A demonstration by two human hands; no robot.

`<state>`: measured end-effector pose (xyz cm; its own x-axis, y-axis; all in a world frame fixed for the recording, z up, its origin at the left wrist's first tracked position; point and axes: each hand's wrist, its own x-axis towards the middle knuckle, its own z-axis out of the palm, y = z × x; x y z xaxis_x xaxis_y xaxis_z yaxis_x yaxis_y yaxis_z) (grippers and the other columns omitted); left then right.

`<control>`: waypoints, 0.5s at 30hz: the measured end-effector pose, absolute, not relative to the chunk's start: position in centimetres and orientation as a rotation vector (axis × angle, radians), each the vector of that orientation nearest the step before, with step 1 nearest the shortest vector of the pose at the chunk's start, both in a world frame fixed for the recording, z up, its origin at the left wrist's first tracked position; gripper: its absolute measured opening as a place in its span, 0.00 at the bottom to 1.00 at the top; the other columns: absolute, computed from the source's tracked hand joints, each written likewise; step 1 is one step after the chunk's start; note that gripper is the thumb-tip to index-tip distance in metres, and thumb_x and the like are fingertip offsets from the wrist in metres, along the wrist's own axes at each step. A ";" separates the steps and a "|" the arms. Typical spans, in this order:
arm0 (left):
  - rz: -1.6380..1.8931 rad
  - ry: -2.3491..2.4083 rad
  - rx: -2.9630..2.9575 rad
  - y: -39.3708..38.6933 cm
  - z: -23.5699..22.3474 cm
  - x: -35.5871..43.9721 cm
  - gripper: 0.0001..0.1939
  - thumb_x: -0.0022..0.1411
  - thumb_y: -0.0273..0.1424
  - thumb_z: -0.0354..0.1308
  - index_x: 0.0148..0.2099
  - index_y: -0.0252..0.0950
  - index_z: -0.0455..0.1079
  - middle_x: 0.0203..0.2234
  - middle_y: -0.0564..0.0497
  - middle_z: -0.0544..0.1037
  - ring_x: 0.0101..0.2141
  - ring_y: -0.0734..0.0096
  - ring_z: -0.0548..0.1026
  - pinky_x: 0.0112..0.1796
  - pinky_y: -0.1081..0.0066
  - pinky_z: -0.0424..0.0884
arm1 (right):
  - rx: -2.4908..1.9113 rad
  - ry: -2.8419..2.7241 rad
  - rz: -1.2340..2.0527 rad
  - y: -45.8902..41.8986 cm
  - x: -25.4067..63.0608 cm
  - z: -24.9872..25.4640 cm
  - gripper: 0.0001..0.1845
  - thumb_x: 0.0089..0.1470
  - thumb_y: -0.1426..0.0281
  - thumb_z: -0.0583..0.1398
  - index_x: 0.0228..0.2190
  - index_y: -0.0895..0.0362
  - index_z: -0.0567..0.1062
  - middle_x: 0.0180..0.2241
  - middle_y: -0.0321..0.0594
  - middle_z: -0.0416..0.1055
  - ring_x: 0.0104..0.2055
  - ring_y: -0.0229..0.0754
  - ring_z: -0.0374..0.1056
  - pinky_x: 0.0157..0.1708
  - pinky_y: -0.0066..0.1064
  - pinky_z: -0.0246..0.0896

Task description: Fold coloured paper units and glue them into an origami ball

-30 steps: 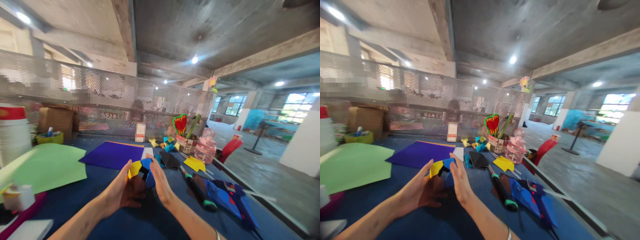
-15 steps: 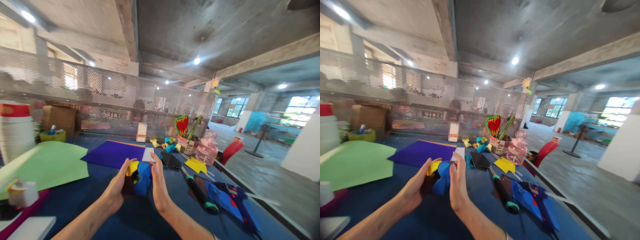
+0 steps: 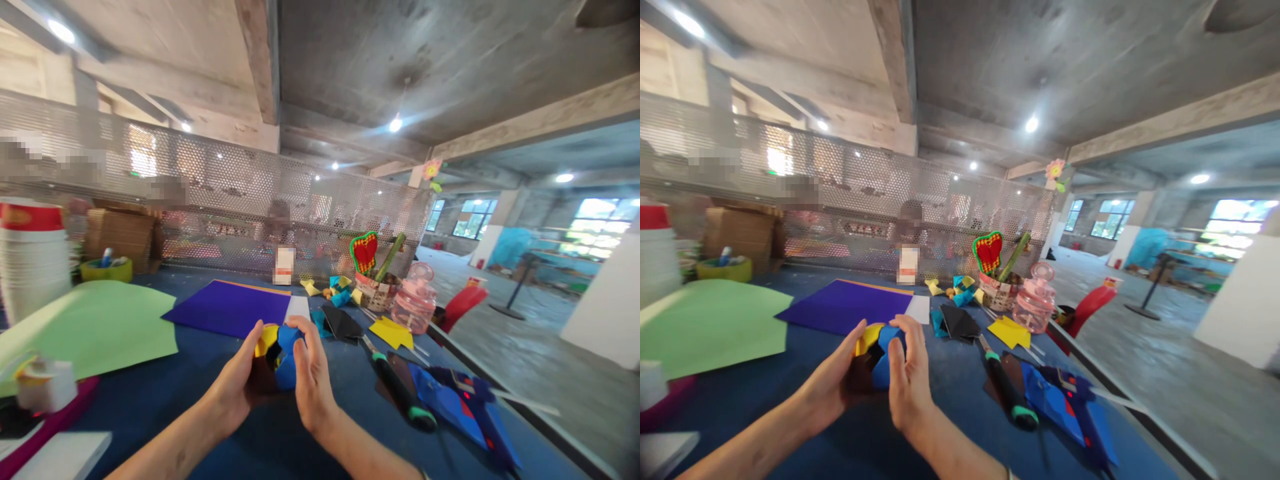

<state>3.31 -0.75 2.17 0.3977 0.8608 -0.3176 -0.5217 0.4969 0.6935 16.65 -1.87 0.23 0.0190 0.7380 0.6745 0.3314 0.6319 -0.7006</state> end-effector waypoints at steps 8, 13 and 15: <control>0.994 0.759 0.585 -0.7 1.1 3.7 0.27 0.55 0.50 0.58 0.51 0.40 0.69 0.36 0.50 0.79 0.33 0.64 0.77 0.34 0.69 0.73 | -0.808 -1.470 0.406 -1.6 16.2 -0.5 0.14 0.66 0.67 0.44 0.43 0.52 0.67 0.49 0.40 0.64 0.54 0.39 0.61 0.58 0.38 0.52; 0.999 0.749 0.630 -0.8 1.5 3.7 0.29 0.53 0.52 0.59 0.53 0.42 0.68 0.39 0.51 0.78 0.37 0.64 0.76 0.35 0.69 0.72 | -0.853 -1.511 0.391 -1.7 16.3 -0.3 0.13 0.66 0.66 0.44 0.45 0.52 0.65 0.51 0.41 0.62 0.55 0.40 0.59 0.58 0.39 0.52; 1.020 0.753 0.649 -1.0 1.6 3.7 0.28 0.53 0.52 0.59 0.53 0.44 0.67 0.40 0.52 0.77 0.38 0.65 0.75 0.35 0.70 0.71 | -0.862 -1.522 0.392 -1.8 16.3 -0.2 0.14 0.66 0.66 0.43 0.47 0.52 0.65 0.51 0.41 0.62 0.55 0.41 0.58 0.58 0.39 0.52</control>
